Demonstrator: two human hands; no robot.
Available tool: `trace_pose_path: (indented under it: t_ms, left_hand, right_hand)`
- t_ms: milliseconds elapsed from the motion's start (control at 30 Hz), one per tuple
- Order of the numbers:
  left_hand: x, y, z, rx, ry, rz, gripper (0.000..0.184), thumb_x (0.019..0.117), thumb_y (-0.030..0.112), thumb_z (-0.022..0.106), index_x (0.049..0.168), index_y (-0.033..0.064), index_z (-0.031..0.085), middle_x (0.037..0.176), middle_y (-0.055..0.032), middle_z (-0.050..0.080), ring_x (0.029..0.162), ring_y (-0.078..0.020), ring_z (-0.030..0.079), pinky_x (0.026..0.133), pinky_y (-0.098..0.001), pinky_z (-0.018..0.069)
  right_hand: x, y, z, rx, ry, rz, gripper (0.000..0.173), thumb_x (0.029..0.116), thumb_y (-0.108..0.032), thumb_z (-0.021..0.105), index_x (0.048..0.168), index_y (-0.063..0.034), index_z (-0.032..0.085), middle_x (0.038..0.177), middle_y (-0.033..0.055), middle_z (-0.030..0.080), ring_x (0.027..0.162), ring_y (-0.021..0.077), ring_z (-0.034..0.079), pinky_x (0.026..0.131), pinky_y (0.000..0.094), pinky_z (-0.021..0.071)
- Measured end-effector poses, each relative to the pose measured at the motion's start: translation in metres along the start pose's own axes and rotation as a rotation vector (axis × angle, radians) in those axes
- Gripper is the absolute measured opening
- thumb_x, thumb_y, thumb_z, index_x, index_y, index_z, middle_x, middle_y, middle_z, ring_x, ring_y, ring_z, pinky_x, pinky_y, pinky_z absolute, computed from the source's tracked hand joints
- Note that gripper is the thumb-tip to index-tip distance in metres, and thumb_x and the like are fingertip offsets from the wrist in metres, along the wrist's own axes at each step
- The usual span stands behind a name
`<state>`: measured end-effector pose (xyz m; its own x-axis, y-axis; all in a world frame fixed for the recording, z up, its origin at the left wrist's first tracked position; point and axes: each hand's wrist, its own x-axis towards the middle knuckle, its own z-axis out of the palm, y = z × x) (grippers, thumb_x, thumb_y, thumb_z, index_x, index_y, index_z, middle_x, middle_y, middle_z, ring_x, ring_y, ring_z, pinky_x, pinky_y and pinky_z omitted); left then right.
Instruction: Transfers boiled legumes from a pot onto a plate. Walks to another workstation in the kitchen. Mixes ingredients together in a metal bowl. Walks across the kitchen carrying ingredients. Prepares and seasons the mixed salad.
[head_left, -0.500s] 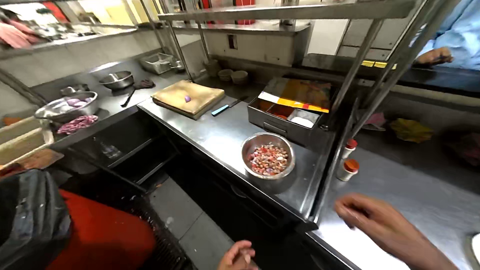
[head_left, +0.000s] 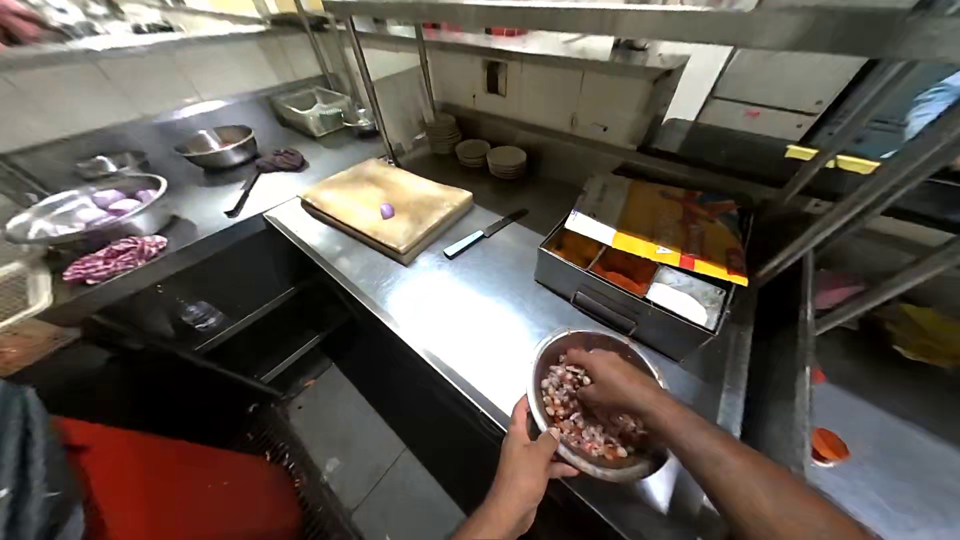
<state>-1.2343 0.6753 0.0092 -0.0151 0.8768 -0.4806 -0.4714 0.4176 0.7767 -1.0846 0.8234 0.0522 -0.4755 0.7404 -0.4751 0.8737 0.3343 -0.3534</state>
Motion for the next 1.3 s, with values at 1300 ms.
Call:
trace_pose_path:
  t_ms: [1300]
  left_hand:
    - [0.124, 0.099, -0.029, 0.244, -0.444, -0.296, 0.048, 0.0952, -0.010, 0.053, 0.137, 0.0044, 0.034, 0.124, -0.0202, 0.061, 0.088, -0.0331, 0.074, 0.062, -0.0457, 0.0661]
  right_hand:
    - [0.036, -0.039, 0.015, 0.016, 0.077, 0.437, 0.039, 0.0932, -0.003, 0.064, 0.127, -0.0197, 0.070, 0.146, 0.0254, 0.051, 0.129, 0.0516, 0.050, 0.101, 0.0663, 0.0463]
